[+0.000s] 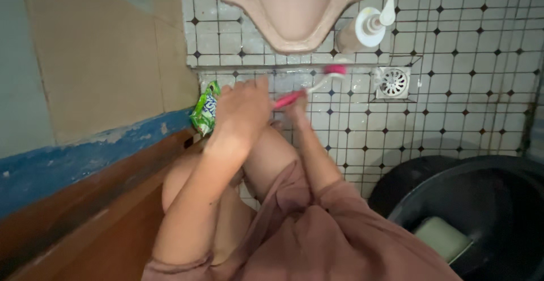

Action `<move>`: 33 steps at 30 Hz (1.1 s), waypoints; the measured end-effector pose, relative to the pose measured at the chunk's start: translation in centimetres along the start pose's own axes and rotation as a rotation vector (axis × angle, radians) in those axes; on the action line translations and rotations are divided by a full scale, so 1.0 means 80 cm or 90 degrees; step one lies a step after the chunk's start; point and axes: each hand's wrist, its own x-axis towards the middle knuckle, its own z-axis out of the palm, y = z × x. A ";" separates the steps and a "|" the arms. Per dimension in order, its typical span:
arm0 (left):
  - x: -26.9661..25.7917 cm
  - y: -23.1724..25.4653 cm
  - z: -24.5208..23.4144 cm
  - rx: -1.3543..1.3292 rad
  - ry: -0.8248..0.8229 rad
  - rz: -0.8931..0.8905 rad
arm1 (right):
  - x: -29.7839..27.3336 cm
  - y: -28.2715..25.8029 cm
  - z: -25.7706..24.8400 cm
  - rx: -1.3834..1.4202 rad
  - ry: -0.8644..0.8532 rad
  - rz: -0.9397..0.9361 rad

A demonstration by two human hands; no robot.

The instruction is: The person cleans a bathroom floor by scrubbing the tiles around a squat toilet and a floor drain using a long-handled brush and applying soap from a bottle.

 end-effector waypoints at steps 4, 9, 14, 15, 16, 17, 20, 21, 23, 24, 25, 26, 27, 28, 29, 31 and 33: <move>-0.006 -0.009 -0.010 -0.003 -0.031 -0.024 | 0.023 -0.103 -0.029 0.092 0.032 -0.071; 0.053 -0.047 -0.037 -0.143 -0.198 -0.005 | -0.011 0.026 -0.011 -0.166 -0.084 -0.077; 0.097 -0.077 -0.023 -0.165 -0.026 0.097 | -0.002 0.014 -0.029 -0.094 0.024 0.005; 0.096 -0.082 -0.020 -0.205 -0.008 0.103 | 0.013 -0.022 -0.037 -0.106 0.049 -0.004; 0.092 -0.087 -0.018 -0.251 -0.026 0.114 | 0.020 -0.047 -0.046 -0.118 0.075 -0.009; 0.088 -0.093 -0.016 -0.297 -0.044 0.126 | 0.022 -0.049 -0.048 -0.059 0.067 -0.032; 0.076 -0.097 -0.002 -0.339 -0.078 0.048 | 0.023 -0.032 -0.049 -0.049 0.010 -0.107; 0.076 -0.098 0.004 -0.336 -0.086 0.002 | 0.014 0.003 -0.043 -0.156 -0.025 -0.132; 0.080 -0.100 0.022 -0.371 -0.067 0.059 | -0.002 0.051 -0.040 -0.213 -0.161 -0.067; 0.077 -0.104 0.032 -0.391 -0.061 0.083 | -0.007 0.068 -0.040 -0.215 -0.155 -0.077; 0.072 -0.110 0.038 -0.394 -0.070 0.076 | -0.013 0.083 -0.040 -0.216 -0.150 -0.086; 0.068 -0.118 0.040 -0.396 -0.078 0.067 | -0.019 0.098 -0.037 -0.216 -0.147 -0.095; 0.062 -0.123 0.041 -0.397 -0.085 0.059 | -0.025 0.109 -0.034 -0.216 -0.143 -0.105; 0.052 -0.129 0.038 -0.428 -0.085 0.017 | -0.030 0.115 -0.028 -0.216 -0.144 -0.114; 0.038 -0.136 0.032 -0.459 -0.085 -0.024 | -0.036 0.117 -0.022 -0.216 -0.145 -0.123; 0.023 -0.144 0.023 -0.476 -0.050 -0.052 | -0.002 0.050 -0.012 -0.028 0.090 0.026; 0.015 -0.151 0.022 -0.450 0.005 -0.033 | -0.010 0.049 -0.002 -0.096 0.035 -0.056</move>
